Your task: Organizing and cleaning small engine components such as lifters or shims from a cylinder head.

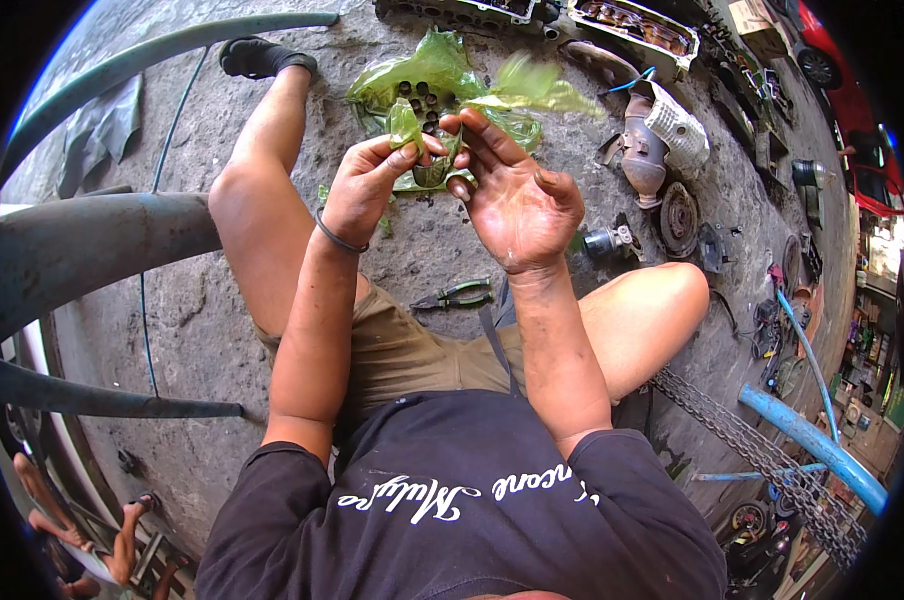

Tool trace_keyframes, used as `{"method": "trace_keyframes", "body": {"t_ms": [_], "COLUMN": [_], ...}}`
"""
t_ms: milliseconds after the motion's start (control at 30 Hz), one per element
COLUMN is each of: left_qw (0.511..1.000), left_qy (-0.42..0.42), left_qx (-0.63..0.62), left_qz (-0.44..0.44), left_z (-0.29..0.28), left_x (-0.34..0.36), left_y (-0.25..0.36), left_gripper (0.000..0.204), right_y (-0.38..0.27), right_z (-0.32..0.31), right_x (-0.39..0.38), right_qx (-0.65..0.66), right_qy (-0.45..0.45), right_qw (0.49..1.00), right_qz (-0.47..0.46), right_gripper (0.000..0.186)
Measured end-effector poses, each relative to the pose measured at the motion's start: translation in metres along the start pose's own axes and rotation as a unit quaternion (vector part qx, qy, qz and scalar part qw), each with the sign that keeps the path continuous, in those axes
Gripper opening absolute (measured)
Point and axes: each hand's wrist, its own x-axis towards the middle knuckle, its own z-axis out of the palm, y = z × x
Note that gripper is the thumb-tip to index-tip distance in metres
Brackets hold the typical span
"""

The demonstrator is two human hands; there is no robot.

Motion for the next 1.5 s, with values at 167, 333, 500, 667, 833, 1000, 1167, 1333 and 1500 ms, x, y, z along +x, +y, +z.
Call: {"method": "trace_keyframes", "body": {"t_ms": [167,333,500,667,833,1000,1167,1333,1500], "left_qw": [0.986,0.990,0.893,0.830,0.842,0.866,0.816,0.814,0.809], "left_qy": [-0.013,-0.010,-0.011,-0.095,-0.117,-0.073,0.042,0.093,0.113], "left_qx": [0.124,0.112,0.448,0.514,0.514,0.491,0.576,0.572,0.577], "left_qz": [-0.112,-0.089,-0.036,0.195,0.116,0.069,-0.010,0.039,0.016], "left_z": [0.006,0.008,0.008,-0.002,-0.003,0.018,0.040,0.042,0.036], "left_x": [-0.001,-0.004,-0.001,-0.011,-0.008,-0.001,-0.006,-0.009,-0.010], "left_y": [0.005,-0.003,0.004,-0.010,-0.013,-0.007,-0.010,-0.028,-0.029], "left_gripper": [0.022,0.029,0.019,0.028,0.030,0.026,0.021,0.021,0.022], "right_y": [0.015,0.016,0.005,-0.011,-0.014,-0.001,0.017,0.011,0.002], "right_z": [0.003,0.017,0.004,-0.008,-0.016,-0.037,-0.025,-0.035,-0.025], "right_x": [0.004,0.007,-0.002,0.017,0.016,0.005,0.003,0.003,0.005], "right_qx": [-0.210,-0.289,-0.728,-0.819,-0.811,-0.628,-0.446,-0.513,-0.670], "right_qy": [0.167,0.189,0.028,-0.190,-0.225,0.083,0.282,0.269,0.149], "right_qw": [0.963,0.935,0.668,0.493,0.513,0.773,0.848,0.813,0.724], "right_qz": [-0.033,-0.086,-0.153,-0.226,-0.171,-0.046,0.040,0.052,0.067], "right_gripper": [0.053,0.043,0.018,0.020,0.023,0.027,0.014,0.016,0.020]}}
